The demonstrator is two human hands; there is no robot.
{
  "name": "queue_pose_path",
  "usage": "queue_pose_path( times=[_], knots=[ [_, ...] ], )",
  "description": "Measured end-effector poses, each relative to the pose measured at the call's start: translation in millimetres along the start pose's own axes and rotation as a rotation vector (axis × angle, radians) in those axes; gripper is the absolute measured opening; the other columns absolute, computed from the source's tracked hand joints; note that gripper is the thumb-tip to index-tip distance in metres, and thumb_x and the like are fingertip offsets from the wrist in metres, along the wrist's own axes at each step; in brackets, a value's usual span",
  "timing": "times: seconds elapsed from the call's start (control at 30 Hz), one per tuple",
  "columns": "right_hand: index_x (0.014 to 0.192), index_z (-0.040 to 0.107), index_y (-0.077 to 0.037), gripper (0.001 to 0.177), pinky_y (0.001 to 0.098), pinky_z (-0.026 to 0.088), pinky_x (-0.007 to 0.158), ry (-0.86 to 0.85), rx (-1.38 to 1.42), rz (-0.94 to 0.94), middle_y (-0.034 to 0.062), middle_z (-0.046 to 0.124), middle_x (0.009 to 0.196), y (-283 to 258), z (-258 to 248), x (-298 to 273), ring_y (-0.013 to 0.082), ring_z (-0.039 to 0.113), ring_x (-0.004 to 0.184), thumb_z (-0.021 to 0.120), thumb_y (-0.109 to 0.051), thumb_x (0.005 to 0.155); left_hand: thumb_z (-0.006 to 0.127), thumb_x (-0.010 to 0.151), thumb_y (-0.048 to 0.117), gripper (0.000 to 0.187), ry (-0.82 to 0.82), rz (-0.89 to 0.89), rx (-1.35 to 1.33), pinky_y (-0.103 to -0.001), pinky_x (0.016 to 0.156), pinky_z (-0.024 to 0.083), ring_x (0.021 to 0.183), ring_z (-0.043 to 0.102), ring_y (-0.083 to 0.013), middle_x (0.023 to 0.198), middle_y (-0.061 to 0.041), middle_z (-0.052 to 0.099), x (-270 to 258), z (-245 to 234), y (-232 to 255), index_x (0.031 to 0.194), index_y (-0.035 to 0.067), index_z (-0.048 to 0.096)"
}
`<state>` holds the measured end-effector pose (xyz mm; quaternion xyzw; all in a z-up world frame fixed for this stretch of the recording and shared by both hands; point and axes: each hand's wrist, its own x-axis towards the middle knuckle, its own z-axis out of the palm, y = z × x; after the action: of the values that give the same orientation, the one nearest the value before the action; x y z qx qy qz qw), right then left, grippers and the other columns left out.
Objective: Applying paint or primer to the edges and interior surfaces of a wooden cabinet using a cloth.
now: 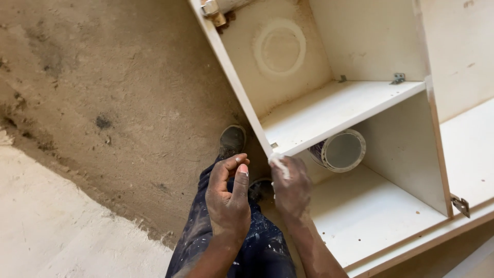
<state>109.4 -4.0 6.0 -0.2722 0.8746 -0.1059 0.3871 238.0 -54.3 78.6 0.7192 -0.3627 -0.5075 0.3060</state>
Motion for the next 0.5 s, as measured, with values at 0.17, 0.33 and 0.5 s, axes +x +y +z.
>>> queue_pose_path(
  times=[0.17, 0.33, 0.5],
  knots=[
    [0.102, 0.074, -0.01, 0.017, 0.0233, 0.054, 0.056, 0.272, -0.368, -0.68, 0.0055, 0.067, 0.097, 50.1, 3.2, 49.4, 0.0177, 0.061, 0.082, 0.081, -0.013, 0.087, 0.058, 0.094, 0.036, 0.033, -0.059, 0.007, 0.049, -0.037, 0.092, 0.059, 0.107, 0.073, -0.0194, 0.111, -0.002, 0.077, 4.8, 12.2, 13.5, 0.111, 0.014, 0.076],
    [0.11, 0.076, -0.002, 0.023, 0.0454, 0.055, 0.073, 0.578, -0.421, -0.641, 0.0169, 0.073, 0.096, 76.8, -101.8, 181.5, 0.0343, 0.067, 0.084, 0.068, -0.017, 0.095, 0.059, 0.091, 0.038, 0.034, -0.176, -0.08, 0.112, -0.037, 0.089, 0.061, 0.108, 0.073, -0.0185, 0.111, 0.001, 0.079, 9.7, 31.3, 19.8, 0.11, 0.018, 0.078],
    [0.116, 0.074, 0.004, 0.027, 0.0464, 0.056, 0.078, 0.688, -0.415, -0.411, 0.0201, 0.071, 0.109, 83.3, -202.4, 255.5, 0.0373, 0.068, 0.094, 0.077, 0.002, 0.089, 0.062, 0.091, 0.035, 0.033, -0.31, -0.102, 0.156, -0.032, 0.091, 0.061, 0.106, 0.076, -0.0146, 0.11, 0.003, 0.08, 17.3, 64.7, 20.5, 0.111, 0.017, 0.08]
  ],
)
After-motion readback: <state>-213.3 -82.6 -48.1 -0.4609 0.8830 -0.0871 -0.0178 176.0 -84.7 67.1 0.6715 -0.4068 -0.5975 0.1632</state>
